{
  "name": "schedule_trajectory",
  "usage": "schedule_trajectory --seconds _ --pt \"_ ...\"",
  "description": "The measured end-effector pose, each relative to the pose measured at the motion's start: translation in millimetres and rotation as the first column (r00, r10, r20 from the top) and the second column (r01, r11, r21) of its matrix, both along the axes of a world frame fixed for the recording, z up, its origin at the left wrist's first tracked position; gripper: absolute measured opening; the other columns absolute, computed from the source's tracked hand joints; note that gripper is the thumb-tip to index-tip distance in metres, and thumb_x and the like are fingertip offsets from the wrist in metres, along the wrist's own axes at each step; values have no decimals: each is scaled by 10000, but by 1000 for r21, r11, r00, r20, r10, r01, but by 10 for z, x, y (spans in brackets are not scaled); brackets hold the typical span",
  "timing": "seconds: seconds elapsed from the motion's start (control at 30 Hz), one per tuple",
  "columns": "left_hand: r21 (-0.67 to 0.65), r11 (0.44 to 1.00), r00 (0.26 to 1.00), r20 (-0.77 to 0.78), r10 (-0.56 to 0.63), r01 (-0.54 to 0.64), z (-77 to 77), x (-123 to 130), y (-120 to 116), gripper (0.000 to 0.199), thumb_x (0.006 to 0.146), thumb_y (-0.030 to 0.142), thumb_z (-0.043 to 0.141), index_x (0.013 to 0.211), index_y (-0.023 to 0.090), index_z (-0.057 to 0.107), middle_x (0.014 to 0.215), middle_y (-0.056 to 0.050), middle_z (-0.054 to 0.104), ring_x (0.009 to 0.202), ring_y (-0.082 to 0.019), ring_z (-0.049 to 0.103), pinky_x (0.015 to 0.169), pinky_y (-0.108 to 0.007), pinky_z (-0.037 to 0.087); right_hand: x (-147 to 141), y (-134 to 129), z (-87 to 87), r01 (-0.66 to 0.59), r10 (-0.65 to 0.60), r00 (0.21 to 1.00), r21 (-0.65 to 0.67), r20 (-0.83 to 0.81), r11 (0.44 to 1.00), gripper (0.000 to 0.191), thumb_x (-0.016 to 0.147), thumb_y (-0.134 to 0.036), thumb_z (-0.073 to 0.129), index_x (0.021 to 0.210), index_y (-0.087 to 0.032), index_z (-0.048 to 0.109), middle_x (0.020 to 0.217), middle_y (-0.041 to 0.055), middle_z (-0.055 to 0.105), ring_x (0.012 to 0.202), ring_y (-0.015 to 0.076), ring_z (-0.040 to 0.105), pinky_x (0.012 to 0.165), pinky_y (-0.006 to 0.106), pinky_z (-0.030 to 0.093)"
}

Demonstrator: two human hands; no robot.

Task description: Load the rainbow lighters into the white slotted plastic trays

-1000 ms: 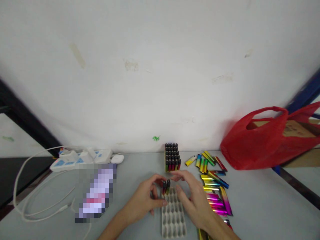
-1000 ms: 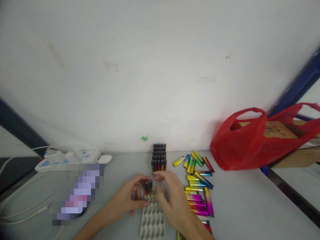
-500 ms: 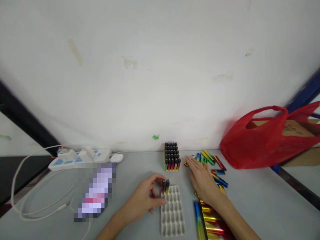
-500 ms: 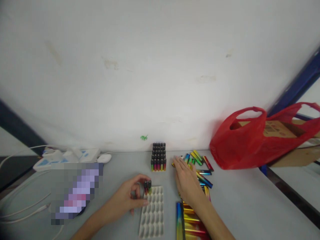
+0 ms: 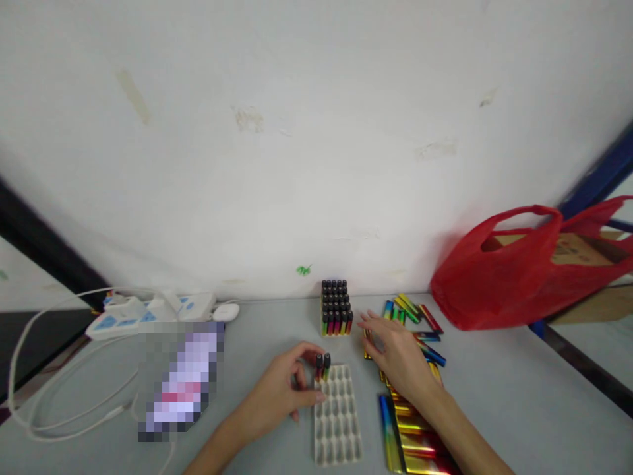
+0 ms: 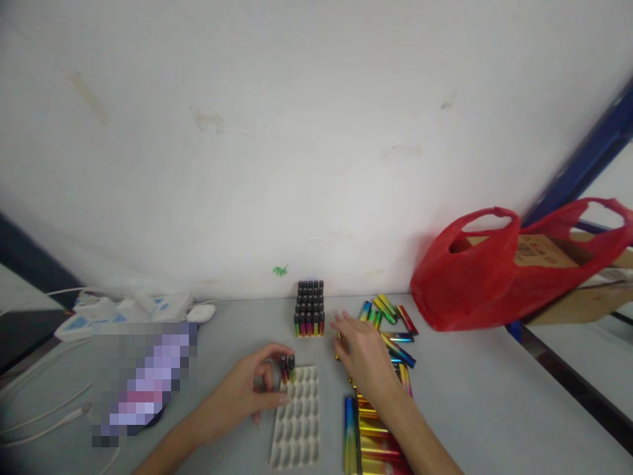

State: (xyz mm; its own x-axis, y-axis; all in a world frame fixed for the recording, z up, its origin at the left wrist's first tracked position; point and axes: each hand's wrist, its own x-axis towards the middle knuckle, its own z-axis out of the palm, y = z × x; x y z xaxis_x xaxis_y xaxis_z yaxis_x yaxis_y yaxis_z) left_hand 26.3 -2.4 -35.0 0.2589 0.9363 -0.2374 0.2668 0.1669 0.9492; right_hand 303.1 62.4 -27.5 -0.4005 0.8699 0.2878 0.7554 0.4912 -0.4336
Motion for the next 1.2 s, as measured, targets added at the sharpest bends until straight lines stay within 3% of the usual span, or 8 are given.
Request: schedule_trajectory --seconds 0.13,0.4,0.53,0.73,0.97,1.2 --pt "6 1000 1000 -4 5 -5 -51 -14 8 702 718 318 905 1358 170 656 689 87 519 575 -129 514 440 -214 527 -22 -17 -27 2 -2 996 -10 88 1000 315 1010 -111 667 1301 -121 786 1510 221 695 1363 368 696 1186 523 503" --pt "6 1000 1000 9 8 -8 -44 -4 15 668 699 291 899 1319 171 681 689 87 531 554 -124 512 428 -219 528 -82 -43 -97 28 -32 997 52 73 998 373 945 -51 684 1289 -153 787 1401 187 757 1310 360 707 1165 504 523" --pt "2 1000 1000 10 7 -7 -35 4 12 662 699 295 910 1313 179 690 675 88 530 557 -129 526 436 -218 533 -137 -89 -65 13 -18 996 56 91 998 515 866 62 600 1289 -172 774 1318 156 782 1223 341 732 1112 477 547" --pt "-7 1000 1000 6 25 -25 -28 16 8 689 682 309 921 1315 172 687 679 80 536 567 -138 528 423 -216 523 -207 -121 -123 71 -92 973 102 212 992 726 841 70 566 1515 -198 612 1201 132 785 1135 332 730 1043 447 563" --pt "-3 1000 1000 -5 11 -11 -78 -18 14 718 696 336 933 1346 175 672 689 82 530 559 -130 527 436 -214 526 -243 -184 -148 127 -148 965 108 217 986 693 831 89 508 1474 -148 611 1199 158 737 1161 344 700 1050 461 566" --pt "-8 1000 1000 -2 14 -14 -67 -15 11 720 722 331 933 1374 203 657 708 87 522 545 -112 524 427 -187 501 -237 -174 -226 232 -237 971 104 40 967 582 855 77 486 1347 -176 666 1178 164 686 1142 354 695 1013 463 582"
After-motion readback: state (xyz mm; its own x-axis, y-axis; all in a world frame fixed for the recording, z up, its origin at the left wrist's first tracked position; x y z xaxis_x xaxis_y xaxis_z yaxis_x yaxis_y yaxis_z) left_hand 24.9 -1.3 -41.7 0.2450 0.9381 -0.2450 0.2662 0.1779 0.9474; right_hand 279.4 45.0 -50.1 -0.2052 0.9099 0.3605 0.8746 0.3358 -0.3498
